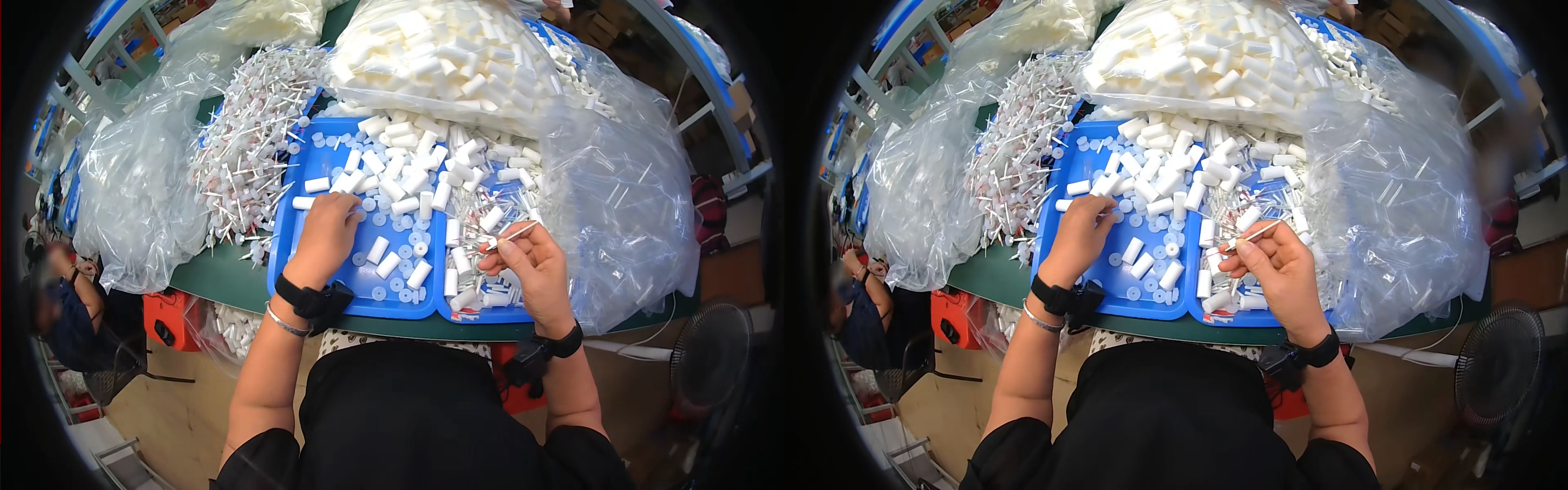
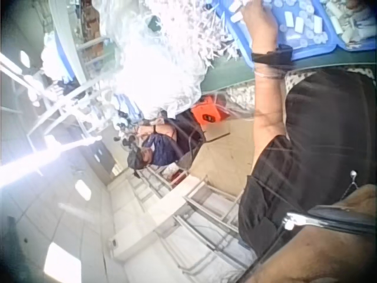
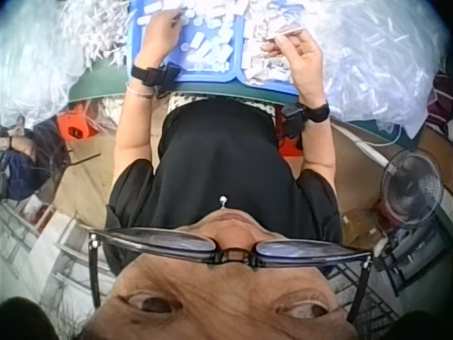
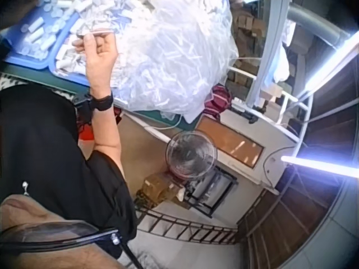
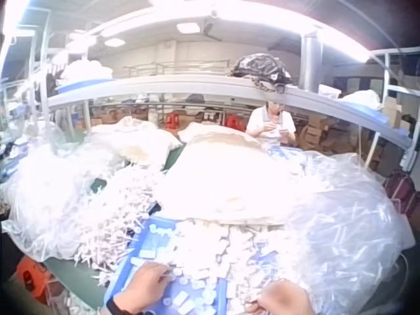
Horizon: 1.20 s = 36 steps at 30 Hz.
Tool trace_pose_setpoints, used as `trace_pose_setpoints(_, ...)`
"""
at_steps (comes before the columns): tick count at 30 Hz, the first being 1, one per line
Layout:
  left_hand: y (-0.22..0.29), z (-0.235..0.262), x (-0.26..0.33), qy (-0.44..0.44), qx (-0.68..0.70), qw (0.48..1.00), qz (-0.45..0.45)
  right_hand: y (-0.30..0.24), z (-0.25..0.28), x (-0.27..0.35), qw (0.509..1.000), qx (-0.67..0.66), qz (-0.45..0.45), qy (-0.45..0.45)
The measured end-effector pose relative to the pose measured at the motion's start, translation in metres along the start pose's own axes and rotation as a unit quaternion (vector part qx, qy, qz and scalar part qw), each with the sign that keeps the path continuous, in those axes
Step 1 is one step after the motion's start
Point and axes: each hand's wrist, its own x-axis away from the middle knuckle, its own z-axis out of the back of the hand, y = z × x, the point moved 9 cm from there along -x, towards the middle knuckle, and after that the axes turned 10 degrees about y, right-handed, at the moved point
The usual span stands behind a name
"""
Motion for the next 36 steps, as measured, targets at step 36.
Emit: trace_pose_setpoints(36, 0.085, -0.053, 0.092, -0.114, 0.636, 0.606, 0.464, 0.009, -0.034, 0.023, 0.993, 0.083, 0.085, -0.012)
